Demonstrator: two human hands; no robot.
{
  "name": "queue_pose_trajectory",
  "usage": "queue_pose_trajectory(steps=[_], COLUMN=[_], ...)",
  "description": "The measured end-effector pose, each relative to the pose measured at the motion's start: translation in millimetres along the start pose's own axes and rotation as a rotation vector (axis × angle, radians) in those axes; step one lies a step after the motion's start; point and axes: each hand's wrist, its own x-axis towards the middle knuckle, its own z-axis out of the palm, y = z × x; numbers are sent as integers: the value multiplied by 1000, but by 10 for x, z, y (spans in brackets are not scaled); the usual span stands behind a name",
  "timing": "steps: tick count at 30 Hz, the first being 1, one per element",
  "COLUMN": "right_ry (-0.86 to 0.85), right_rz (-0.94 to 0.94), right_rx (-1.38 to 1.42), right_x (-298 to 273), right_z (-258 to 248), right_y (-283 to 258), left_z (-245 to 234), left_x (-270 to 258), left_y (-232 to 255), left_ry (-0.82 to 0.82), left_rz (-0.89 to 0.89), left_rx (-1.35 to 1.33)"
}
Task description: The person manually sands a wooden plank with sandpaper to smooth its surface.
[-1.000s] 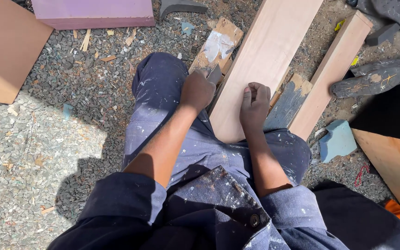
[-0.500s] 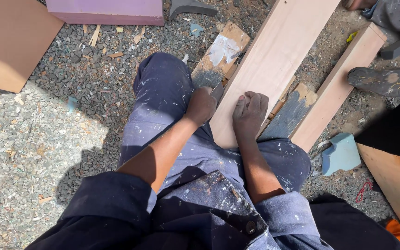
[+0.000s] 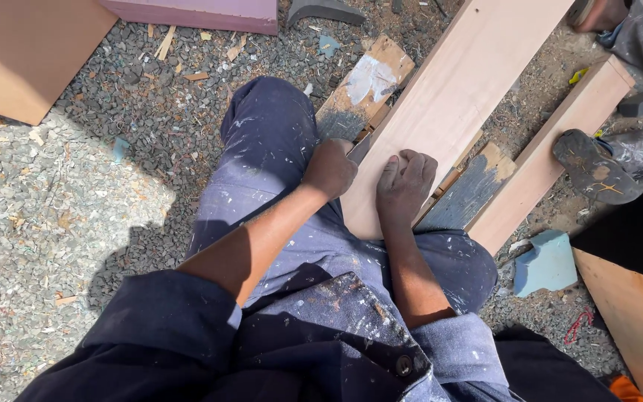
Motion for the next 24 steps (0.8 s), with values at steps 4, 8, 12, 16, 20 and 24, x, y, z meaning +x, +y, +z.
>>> queue_pose_trajectory(steps=[4, 8, 12, 16, 20, 24], right_ry=[10, 18, 6, 9, 13, 11], right_rz=[-7, -34, -38, -34, -32, -34], right_rx=[10, 26, 20, -10, -41, -62], right_x=[-11, 14, 13, 30, 30, 30], right_z=[-23, -90, -111, -104, -80, -53], right_y=[-17, -60, -108, -105, -82, -65], left_z=[-55, -135, -110, -36, 319, 307], left_x=[-130, 27, 92, 312, 290, 176], left_y=[44, 63, 141, 375, -343, -370], left_ry=[-101, -15, -52, -418, -164, -100], left_rz=[6, -1, -7, -431, 202, 309], left_rx=[-30, 23, 96, 309, 115, 122])
